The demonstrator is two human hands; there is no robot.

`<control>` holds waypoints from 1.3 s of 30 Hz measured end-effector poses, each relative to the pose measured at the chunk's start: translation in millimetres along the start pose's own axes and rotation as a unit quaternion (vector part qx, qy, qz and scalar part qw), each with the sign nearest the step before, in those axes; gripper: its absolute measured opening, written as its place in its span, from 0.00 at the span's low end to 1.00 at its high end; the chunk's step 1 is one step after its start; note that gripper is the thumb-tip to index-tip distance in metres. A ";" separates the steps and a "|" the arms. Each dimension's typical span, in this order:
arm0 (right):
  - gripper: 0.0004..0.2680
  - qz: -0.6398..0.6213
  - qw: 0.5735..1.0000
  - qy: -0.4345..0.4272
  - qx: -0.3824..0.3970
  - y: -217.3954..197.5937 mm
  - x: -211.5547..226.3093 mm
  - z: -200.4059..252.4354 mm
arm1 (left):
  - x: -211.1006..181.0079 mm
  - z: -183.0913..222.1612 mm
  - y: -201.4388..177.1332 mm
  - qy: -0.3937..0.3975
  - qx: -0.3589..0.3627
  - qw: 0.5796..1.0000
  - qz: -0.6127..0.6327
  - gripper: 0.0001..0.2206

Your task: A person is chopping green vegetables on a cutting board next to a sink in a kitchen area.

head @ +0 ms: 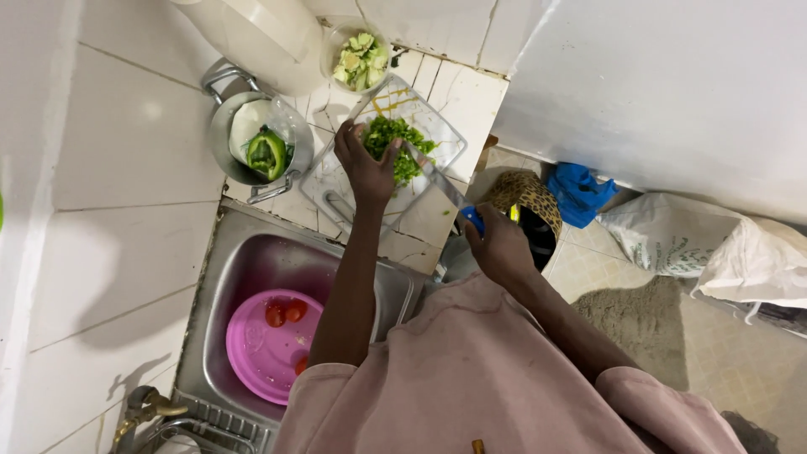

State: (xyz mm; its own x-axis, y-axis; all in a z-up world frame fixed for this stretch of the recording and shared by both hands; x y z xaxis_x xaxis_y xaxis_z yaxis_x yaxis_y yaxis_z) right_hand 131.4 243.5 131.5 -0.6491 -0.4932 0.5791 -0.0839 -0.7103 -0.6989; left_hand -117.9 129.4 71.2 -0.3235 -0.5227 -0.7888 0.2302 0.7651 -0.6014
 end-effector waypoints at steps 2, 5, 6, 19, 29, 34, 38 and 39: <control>0.16 0.003 1.000 0.002 0.008 5.7 -11.1 -4.3 | 7.0 -5.1 -10.9 0.023 -0.037 0.998 0.036 0.18; 0.17 -0.012 1.000 0.005 0.006 5.7 -15.0 -8.5 | -1.7 -5.6 -29.4 0.052 -0.072 0.990 0.110 0.06; 0.17 -0.030 1.000 0.005 -0.003 4.4 -13.5 -8.5 | -6.6 -3.3 -36.6 0.056 -0.071 0.985 0.147 0.06; 0.18 -0.168 0.963 -0.012 0.209 90.0 49.5 -23.3 | 60.4 89.4 -95.6 -0.155 -0.153 0.976 0.027 0.08; 0.21 -0.365 0.901 0.119 0.203 136.4 93.2 -49.7 | 53.4 96.7 -88.2 -0.188 -0.096 0.976 0.045 0.09; 0.21 -0.373 0.909 0.113 0.145 128.5 79.7 -45.3 | 50.0 95.6 -77.4 -0.177 -0.030 0.980 -0.082 0.12; 0.23 -0.370 0.915 0.093 0.134 126.7 68.2 -46.1 | 34.9 97.3 -79.3 -0.137 -0.019 0.983 -0.123 0.14; 0.24 -0.365 0.916 0.086 0.143 129.5 65.1 -48.9 | 30.6 96.1 -79.7 -0.125 -0.012 0.981 -0.148 0.15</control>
State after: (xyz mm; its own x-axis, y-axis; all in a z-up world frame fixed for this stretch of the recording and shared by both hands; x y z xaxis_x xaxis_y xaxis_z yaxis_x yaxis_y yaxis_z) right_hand 41.3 143.9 58.1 -0.6098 0.2348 0.7570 -0.3583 -0.9336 0.0009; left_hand -57.9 16.3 82.7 -0.1373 -0.7970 -0.5882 0.1371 0.5728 -0.8082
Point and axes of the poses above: each hand's wrist, its own z-axis away from the middle knuckle, its own y-axis out of the palm, x = y × z, the point moved 7 cm from there along -z, towards the middle knuckle, and after that the axes turned 4 degrees about -y, right-handed, at the moved point
